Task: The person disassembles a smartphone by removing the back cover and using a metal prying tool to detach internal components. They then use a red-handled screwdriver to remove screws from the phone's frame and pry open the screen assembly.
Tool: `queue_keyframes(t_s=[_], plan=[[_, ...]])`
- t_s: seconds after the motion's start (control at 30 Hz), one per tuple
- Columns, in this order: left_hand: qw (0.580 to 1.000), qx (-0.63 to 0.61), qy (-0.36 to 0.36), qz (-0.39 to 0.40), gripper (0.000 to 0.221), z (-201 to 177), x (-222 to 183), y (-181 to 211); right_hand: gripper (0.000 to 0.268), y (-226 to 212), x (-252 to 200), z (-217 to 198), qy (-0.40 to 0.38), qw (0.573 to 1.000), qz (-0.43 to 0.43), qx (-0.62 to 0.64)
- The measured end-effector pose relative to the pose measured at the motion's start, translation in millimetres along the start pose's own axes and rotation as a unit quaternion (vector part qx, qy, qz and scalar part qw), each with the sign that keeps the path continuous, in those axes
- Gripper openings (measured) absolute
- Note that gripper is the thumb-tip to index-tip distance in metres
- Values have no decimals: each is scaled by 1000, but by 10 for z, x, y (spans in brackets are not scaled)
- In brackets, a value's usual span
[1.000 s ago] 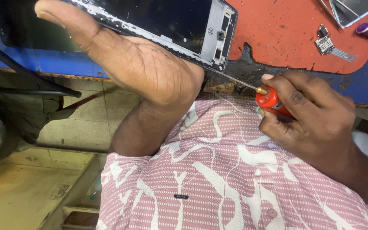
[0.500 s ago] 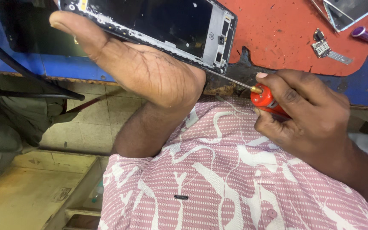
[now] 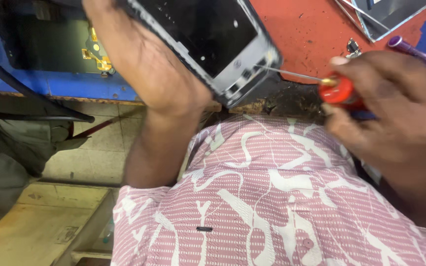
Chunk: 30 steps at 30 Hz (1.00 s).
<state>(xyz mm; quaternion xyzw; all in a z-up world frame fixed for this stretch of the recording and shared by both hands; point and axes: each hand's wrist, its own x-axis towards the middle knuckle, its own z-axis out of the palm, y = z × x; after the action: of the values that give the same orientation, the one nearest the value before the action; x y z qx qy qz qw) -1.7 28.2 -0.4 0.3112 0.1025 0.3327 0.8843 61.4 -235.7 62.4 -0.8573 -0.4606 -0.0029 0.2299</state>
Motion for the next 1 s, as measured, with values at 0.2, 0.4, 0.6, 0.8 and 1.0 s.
queue_keyframes(t_s=[0.2,0.4,0.6,0.8,1.0], plan=[[992,-37,-32,-118,52,-120,103,113,57,357,-138,-123,-26,999,-38,6],[983,-35,-65,-170,53,-39,82,159,59,487,-172,-157,-39,996,-83,-9],[976,-22,-74,-205,54,-36,47,147,61,548,-207,-151,-77,996,-53,3],[970,11,-115,-214,55,121,125,151,55,363,21,-238,-76,991,-106,-5],[962,-15,-53,-269,62,227,114,177,52,292,80,-227,-76,991,-113,19]])
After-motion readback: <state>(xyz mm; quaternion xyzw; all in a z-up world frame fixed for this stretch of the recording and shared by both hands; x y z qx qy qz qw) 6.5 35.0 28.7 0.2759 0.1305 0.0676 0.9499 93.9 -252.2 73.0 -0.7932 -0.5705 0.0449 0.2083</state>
